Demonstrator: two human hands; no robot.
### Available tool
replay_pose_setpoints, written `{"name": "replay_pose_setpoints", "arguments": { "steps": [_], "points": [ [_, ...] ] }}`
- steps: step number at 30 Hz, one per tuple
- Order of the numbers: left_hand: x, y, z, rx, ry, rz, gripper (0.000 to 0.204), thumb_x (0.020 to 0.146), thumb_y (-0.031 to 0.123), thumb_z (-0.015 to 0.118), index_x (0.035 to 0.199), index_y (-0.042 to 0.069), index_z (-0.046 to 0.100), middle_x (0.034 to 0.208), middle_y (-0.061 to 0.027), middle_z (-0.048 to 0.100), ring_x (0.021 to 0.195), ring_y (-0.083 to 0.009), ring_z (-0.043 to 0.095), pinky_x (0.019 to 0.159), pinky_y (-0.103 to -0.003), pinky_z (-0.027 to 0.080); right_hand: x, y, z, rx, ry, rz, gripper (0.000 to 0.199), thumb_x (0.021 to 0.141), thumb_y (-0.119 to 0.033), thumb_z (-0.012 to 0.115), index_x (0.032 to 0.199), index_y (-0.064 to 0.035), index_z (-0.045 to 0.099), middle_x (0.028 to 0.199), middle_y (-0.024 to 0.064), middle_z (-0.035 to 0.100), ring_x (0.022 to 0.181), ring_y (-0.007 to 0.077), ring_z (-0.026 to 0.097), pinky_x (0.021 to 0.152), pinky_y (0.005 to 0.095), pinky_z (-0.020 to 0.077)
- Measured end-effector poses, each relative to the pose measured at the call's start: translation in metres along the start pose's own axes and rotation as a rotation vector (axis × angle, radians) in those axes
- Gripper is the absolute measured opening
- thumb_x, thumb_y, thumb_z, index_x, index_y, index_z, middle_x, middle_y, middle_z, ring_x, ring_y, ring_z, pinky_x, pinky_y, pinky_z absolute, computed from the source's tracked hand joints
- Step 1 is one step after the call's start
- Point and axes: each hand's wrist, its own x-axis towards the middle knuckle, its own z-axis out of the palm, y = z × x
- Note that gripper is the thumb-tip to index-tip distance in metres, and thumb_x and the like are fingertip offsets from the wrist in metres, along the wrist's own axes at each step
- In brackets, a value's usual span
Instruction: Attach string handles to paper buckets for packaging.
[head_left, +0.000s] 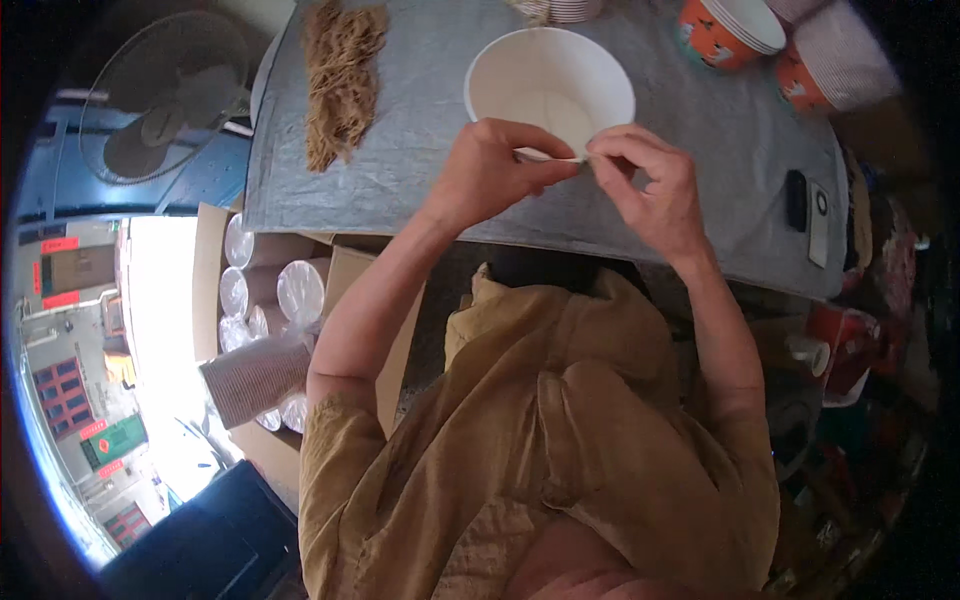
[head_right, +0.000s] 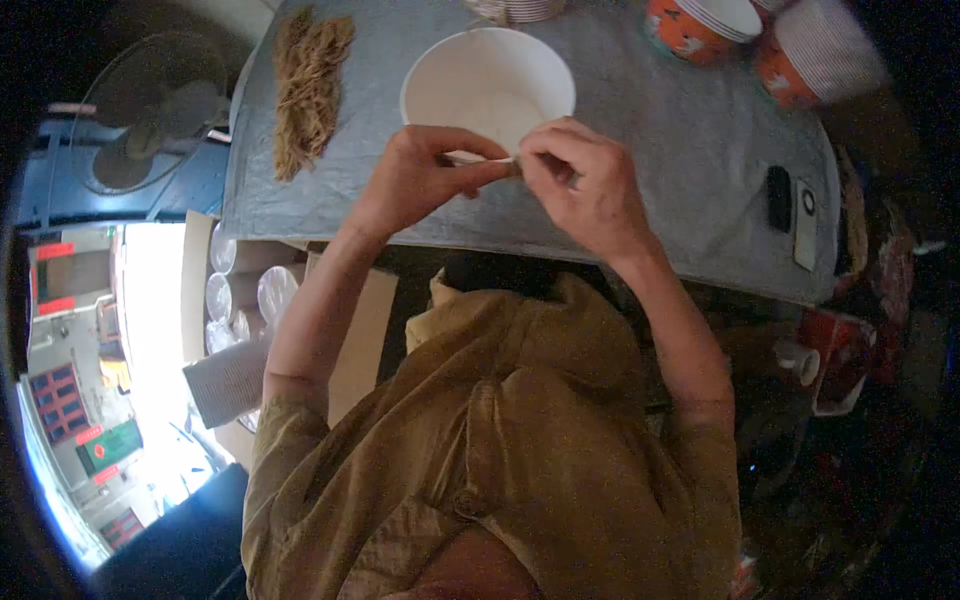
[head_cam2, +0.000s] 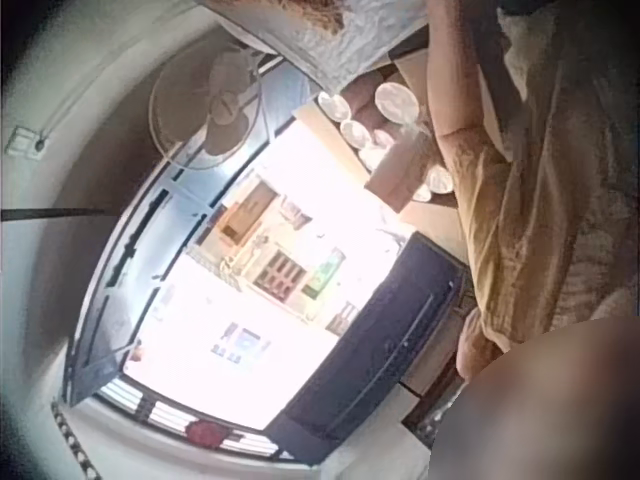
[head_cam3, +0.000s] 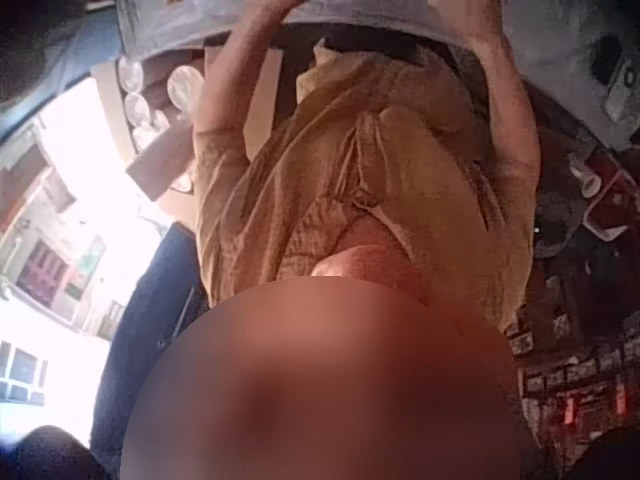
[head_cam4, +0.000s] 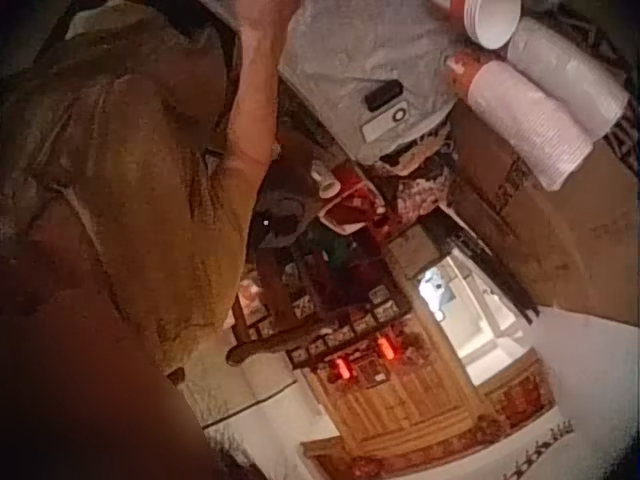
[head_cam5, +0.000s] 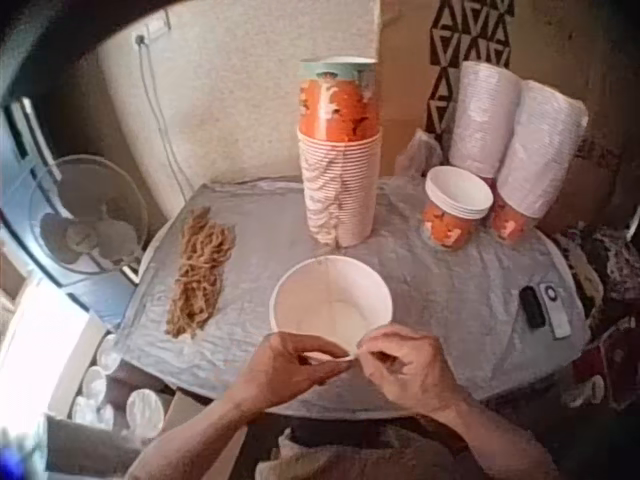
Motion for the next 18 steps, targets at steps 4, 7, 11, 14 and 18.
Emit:
{"name": "replay_pose_setpoints", "arguments": {
  "steps": [4,7,11,14,18],
  "points": [
    [0.002,0.004,0.009,-0.147,0.039,0.120,0.024,0.087,0.008,0.072,0.111,0.003,0.071,0.091,-0.0039,0.073,0.071,-0.0095,0.069,0.060,-0.024,0.056,-0.003,0.004,-0.001,0.050,0.021,0.060,0.007,0.089,-0.002,0.064,0.094,0.0019,0.067,0.093,0.0049,0.068,0.077,0.0091,0.062,0.068,0.0248,0.0506],
    [-0.007,0.009,0.008,0.016,0.100,0.146,0.029,0.089,0.005,0.070,0.118,0.002,0.067,0.094,-0.0046,0.073,0.075,-0.0106,0.070,0.061,-0.024,0.056,-0.005,0.006,0.004,0.174,0.033,0.103,0.009,0.090,-0.004,0.065,0.096,0.0012,0.069,0.099,0.0040,0.067,0.081,0.0086,0.062,0.072,0.0243,0.0510],
    [-0.015,0.018,0.010,-0.251,0.084,0.164,0.035,0.091,0.002,0.066,0.125,0.001,0.062,0.101,-0.0065,0.072,0.079,-0.0122,0.072,0.064,-0.023,0.056,-0.007,0.000,0.007,0.274,0.074,0.107,0.010,0.092,-0.007,0.067,0.098,0.0002,0.070,0.102,0.0042,0.066,0.082,0.0087,0.062,0.072,0.0242,0.0509],
    [-0.020,0.027,0.017,-0.390,-0.024,0.123,0.024,0.091,0.002,0.065,0.114,-0.003,0.064,0.101,-0.0083,0.071,0.074,-0.0113,0.070,0.064,-0.025,0.057,-0.012,0.000,0.002,0.311,0.060,0.118,0.010,0.092,-0.008,0.069,0.097,-0.0001,0.070,0.101,0.0039,0.066,0.083,0.0083,0.061,0.072,0.0238,0.0506],
    [-0.015,0.017,0.022,-0.479,-0.041,0.087,0.016,0.094,0.003,0.064,0.107,-0.005,0.064,0.099,-0.0085,0.071,0.075,-0.0108,0.070,0.066,-0.024,0.058,-0.017,-0.002,0.001,0.374,0.075,0.170,0.009,0.093,-0.008,0.068,0.097,-0.0004,0.070,0.095,0.0034,0.066,0.077,0.0070,0.060,0.066,0.0224,0.0490]
  ]
}}
